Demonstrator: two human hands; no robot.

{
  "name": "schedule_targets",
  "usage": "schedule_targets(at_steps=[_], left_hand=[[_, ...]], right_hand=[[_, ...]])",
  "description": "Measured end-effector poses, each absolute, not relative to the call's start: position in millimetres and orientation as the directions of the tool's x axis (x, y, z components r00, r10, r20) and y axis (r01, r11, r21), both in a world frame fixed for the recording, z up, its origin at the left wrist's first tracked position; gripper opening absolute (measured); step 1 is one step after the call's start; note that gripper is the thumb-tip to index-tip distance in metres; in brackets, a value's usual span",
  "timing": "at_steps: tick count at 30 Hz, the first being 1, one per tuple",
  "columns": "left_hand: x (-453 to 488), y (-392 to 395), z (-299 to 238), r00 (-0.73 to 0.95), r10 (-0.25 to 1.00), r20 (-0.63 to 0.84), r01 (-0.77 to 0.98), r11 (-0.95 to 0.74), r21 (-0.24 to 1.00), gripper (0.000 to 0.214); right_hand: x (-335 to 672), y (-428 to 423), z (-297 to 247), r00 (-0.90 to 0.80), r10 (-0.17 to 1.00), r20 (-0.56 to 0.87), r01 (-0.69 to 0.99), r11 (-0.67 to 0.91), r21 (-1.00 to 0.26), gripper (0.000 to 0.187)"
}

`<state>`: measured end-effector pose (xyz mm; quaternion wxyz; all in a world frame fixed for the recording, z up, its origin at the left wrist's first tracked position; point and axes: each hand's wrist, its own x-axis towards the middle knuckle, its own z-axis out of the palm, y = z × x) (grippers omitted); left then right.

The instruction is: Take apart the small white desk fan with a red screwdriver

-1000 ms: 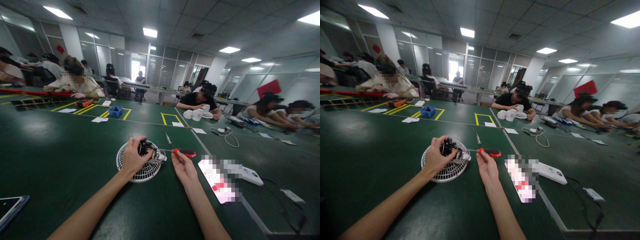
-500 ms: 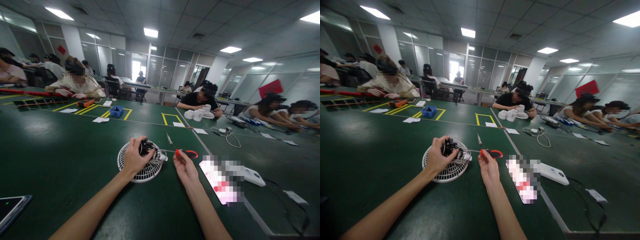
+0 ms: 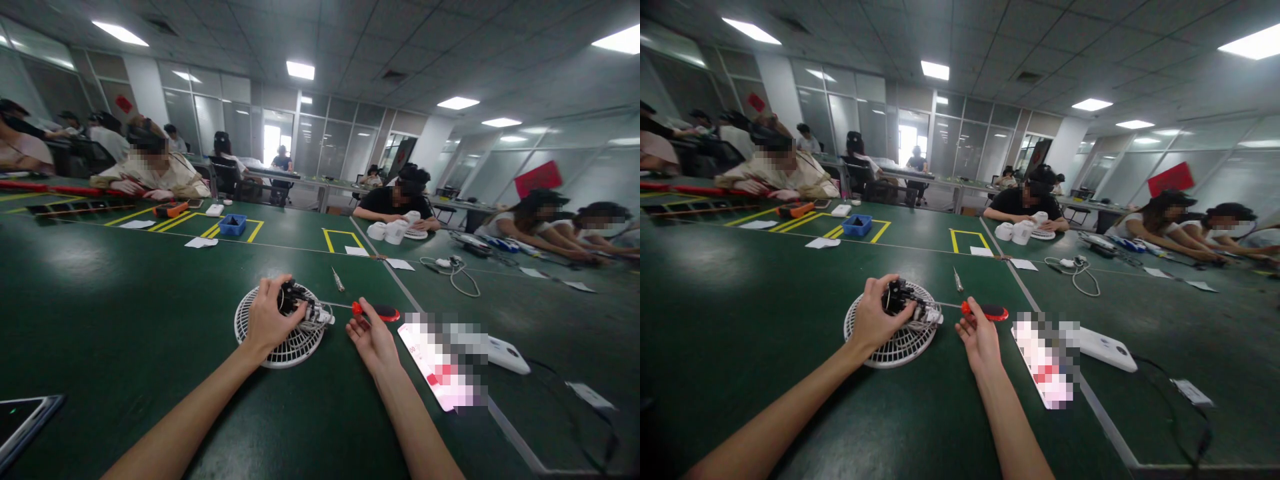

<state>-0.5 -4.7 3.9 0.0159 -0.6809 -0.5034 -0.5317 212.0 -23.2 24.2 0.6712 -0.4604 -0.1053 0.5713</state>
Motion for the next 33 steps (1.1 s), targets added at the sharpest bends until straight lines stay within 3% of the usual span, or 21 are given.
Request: schedule_targets(at_steps=[7,12,20,26,33], left_hand=[[-0.7,-4.4,3.8,-0.077,0.662,0.746,0.695,-0.501,0.516,0.054],[-0.4,-4.8,3.5,-0.082,0.664,0.744,0.702,-0.491,0.515,0.053],[0.5,-5.2,4.6,-0.077,0.669,0.739,0.707,-0.486,0.513,0.054],[0.1,-5.5,3.6,-0.077,0.665,0.743,0.707,-0.489,0.512,0.054],[0.2,-4.0,2.2,-0.081,0.675,0.734,0.711,-0.477,0.517,0.056]], right_hand=[[212.1,-20.2,20.6,0.322,0.891,-0.320,-0.676,-0.021,-0.737,0.026],[208.7,-20.6,24.8,0.339,0.890,-0.304,-0.747,0.058,-0.663,0.024],[204.5,-24.2,26.9,0.303,0.884,-0.357,-0.761,0.000,-0.649,0.010],[206.6,-23.2,23.3,0.316,0.892,-0.322,-0.753,0.030,-0.657,0.013],[209.1,-20.7,25.4,0.313,0.908,-0.279,-0.800,0.094,-0.592,0.028]])
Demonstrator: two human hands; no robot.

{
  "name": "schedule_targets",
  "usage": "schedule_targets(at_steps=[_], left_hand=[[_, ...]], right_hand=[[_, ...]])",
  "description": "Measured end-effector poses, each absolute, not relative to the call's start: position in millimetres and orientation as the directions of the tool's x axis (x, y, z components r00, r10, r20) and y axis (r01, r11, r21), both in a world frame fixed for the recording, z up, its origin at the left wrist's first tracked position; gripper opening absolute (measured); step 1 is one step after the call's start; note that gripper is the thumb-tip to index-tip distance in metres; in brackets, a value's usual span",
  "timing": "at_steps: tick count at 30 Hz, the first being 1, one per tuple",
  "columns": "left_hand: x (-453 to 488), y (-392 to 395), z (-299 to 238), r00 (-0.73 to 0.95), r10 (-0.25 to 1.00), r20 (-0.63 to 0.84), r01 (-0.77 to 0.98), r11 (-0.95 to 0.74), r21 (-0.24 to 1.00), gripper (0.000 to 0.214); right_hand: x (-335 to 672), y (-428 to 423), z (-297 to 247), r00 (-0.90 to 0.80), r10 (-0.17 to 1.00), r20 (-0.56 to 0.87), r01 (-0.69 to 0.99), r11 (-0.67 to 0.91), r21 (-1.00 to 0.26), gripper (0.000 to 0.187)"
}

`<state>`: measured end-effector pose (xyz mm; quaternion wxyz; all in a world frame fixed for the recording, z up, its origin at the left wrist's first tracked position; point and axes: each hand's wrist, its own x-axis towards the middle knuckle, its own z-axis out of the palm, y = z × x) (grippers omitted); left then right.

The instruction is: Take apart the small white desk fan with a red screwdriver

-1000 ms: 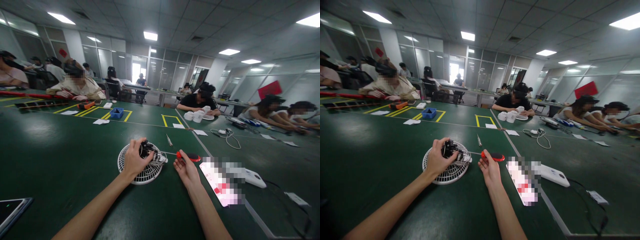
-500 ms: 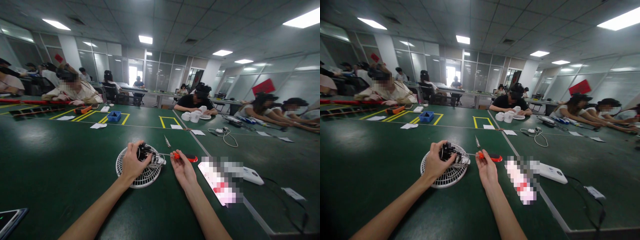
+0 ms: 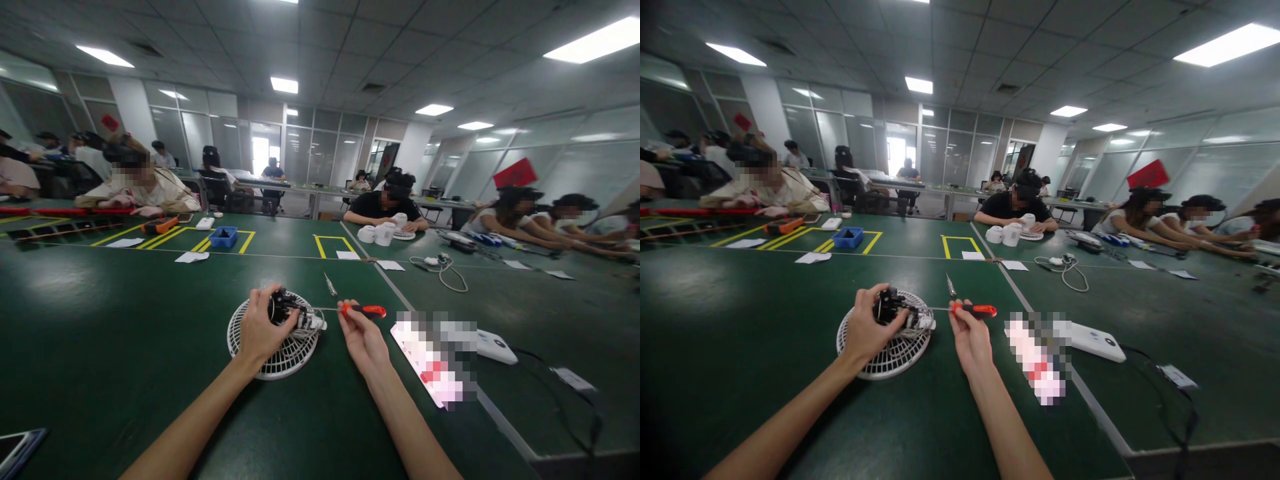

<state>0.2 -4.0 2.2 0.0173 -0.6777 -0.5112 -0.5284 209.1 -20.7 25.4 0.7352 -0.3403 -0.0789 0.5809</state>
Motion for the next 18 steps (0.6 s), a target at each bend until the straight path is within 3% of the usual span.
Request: schedule_targets(at_steps=[6,18], left_hand=[[0.5,-3.9,2.3,-0.087,0.669,0.738,0.713,-0.476,0.515,0.056],[0.2,-4.1,3.0,-0.085,0.670,0.738,0.712,-0.477,0.515,0.056]], right_hand=[[205.8,-21.2,22.6,0.300,0.895,-0.330,-0.785,0.035,-0.618,0.014],[207.9,-21.2,19.1,0.337,0.903,-0.267,-0.699,0.049,-0.714,0.031]])
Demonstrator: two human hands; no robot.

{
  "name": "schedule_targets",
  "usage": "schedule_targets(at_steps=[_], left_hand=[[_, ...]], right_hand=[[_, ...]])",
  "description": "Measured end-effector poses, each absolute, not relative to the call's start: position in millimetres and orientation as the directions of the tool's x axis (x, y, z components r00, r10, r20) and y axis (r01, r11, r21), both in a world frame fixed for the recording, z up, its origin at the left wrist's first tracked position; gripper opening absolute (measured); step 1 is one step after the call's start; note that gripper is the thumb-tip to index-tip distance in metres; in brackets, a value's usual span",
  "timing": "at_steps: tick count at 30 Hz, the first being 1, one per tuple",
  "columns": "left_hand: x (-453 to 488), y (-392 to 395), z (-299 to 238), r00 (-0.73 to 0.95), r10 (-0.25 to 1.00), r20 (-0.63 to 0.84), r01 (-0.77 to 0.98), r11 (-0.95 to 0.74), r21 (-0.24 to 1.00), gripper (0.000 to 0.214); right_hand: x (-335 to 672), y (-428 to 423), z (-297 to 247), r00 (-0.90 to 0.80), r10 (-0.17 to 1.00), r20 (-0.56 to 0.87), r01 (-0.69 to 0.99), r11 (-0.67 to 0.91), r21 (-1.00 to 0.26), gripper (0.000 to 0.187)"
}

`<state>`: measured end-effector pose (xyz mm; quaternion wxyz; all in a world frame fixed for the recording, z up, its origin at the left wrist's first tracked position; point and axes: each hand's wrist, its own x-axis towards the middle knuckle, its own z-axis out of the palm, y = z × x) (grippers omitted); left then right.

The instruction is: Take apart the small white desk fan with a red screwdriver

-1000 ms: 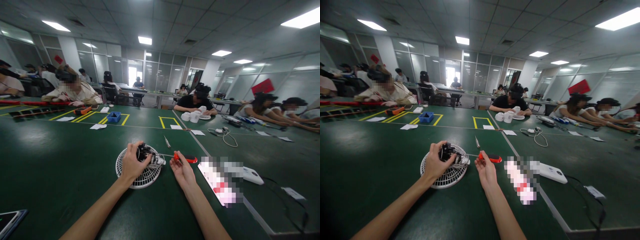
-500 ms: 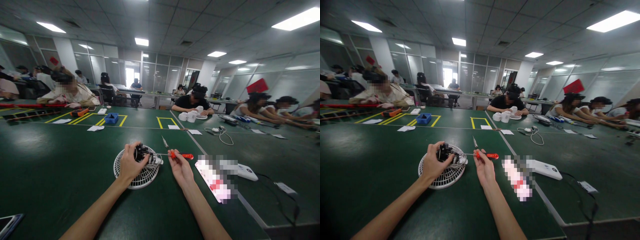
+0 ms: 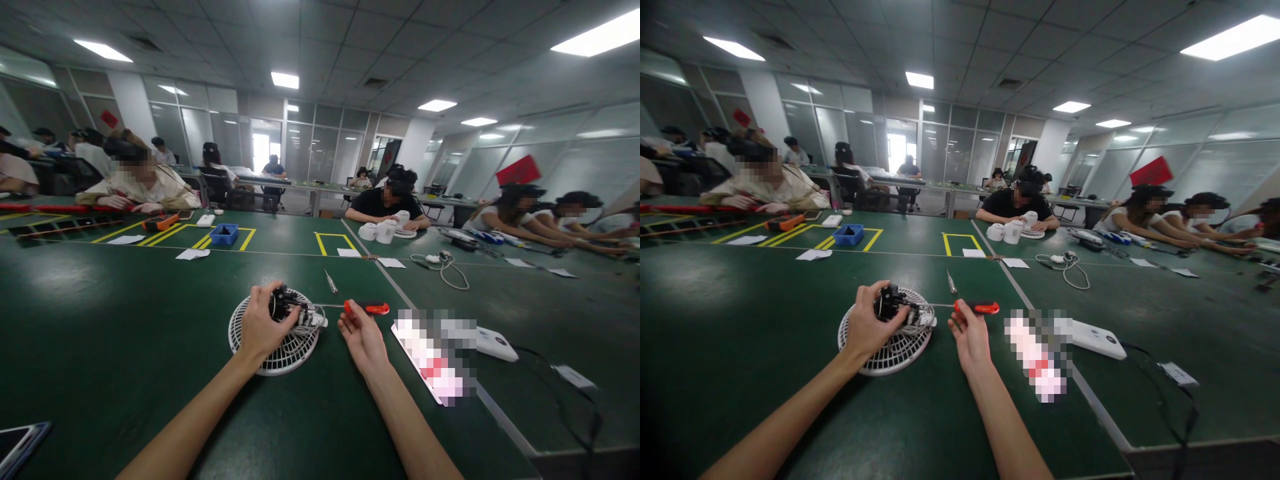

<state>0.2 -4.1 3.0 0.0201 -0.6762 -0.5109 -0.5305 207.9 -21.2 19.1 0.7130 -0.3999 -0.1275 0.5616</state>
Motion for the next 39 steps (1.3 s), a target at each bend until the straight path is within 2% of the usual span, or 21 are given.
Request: schedule_targets(at_steps=[12,20,26,30,35,39], left_hand=[[-1,-4,2,-0.088,0.672,0.736,0.707,-0.478,0.521,0.056],[0,-4,3,-0.089,0.674,0.734,0.714,-0.471,0.518,0.055],[0,-5,3,-0.085,0.679,0.729,0.709,-0.473,0.523,0.056],[-1,-5,3,-0.083,0.676,0.732,0.708,-0.477,0.521,0.055],[-1,-5,3,-0.081,0.673,0.735,0.715,-0.475,0.513,0.055],[0,-5,4,-0.086,0.671,0.736,0.710,-0.477,0.518,0.055]], right_hand=[[211,-22,22,0.318,0.932,-0.173,-0.750,0.136,-0.648,0.039],[209,-23,28,0.294,0.911,-0.290,-0.788,0.059,-0.613,0.011],[208,-21,20,0.333,0.890,-0.311,-0.733,0.037,-0.679,0.019],[210,-20,16,0.349,0.906,-0.241,-0.703,0.083,-0.706,0.025],[214,-19,15,0.345,0.923,-0.171,-0.716,0.141,-0.684,0.031],[212,-19,16,0.350,0.917,-0.194,-0.740,0.144,-0.657,0.034]])
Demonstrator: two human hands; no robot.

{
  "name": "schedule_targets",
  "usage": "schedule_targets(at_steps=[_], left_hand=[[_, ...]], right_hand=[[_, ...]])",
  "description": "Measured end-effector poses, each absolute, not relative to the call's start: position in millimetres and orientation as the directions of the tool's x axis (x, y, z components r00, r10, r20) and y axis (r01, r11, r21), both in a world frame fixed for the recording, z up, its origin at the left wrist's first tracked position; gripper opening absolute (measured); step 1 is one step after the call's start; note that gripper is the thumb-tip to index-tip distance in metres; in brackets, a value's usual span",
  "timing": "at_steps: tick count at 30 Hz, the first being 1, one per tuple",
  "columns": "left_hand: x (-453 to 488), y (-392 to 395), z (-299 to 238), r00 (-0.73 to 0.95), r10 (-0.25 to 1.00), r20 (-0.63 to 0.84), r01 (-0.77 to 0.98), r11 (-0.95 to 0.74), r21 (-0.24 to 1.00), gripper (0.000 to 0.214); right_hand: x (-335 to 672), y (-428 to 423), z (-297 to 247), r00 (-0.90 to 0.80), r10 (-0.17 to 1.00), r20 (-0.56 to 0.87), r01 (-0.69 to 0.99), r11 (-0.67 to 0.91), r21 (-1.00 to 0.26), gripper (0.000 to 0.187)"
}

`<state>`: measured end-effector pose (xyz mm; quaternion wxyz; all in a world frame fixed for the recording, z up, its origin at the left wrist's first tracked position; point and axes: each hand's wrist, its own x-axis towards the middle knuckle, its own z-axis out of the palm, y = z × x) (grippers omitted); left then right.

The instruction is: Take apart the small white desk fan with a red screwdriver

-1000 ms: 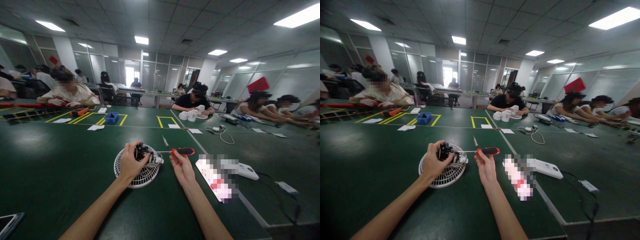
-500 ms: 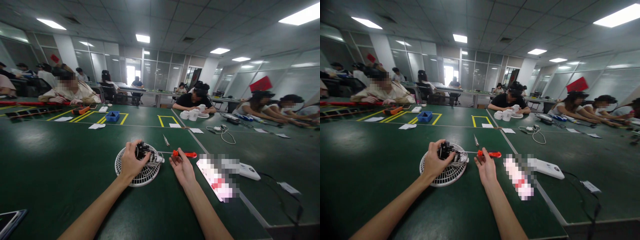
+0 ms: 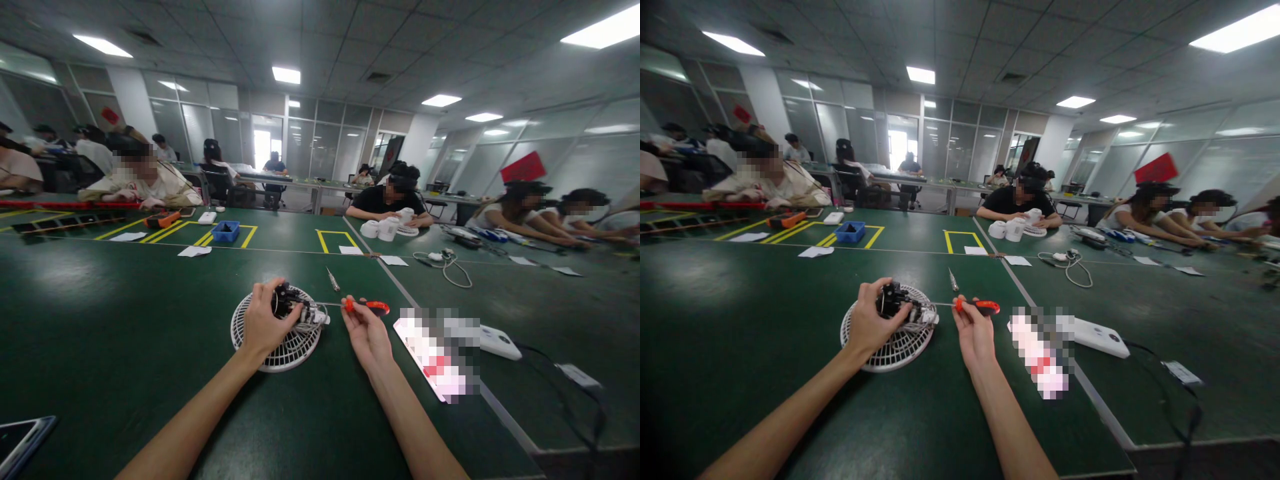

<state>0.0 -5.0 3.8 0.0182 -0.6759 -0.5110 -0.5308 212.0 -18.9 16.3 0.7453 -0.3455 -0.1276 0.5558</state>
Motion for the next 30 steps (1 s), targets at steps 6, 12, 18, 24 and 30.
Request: schedule_targets(at_steps=[6,12,18,24,30], left_hand=[[0.2,-4.5,3.1,-0.083,0.669,0.738,0.707,-0.483,0.517,0.055],[-0.1,-4.6,3.6,-0.084,0.671,0.737,0.709,-0.479,0.517,0.055],[-0.4,-4.7,3.3,-0.086,0.677,0.731,0.706,-0.476,0.524,0.056],[-0.7,-4.3,1.9,-0.082,0.673,0.735,0.709,-0.479,0.518,0.057],[-0.4,-4.8,3.2,-0.084,0.671,0.737,0.708,-0.479,0.518,0.056]], right_hand=[[208.6,-21.5,19.4,0.363,0.904,-0.225,-0.704,0.108,-0.702,0.038],[211.5,-21.4,15.7,0.388,0.907,-0.165,-0.627,0.128,-0.768,0.040],[213.6,-21.2,12.4,0.377,0.918,-0.122,-0.642,0.165,-0.748,0.042],[212.1,-21.9,17.3,0.367,0.915,-0.169,-0.695,0.149,-0.703,0.050],[211.2,-22.6,17.6,0.392,0.899,-0.195,-0.681,0.141,-0.718,0.052]])
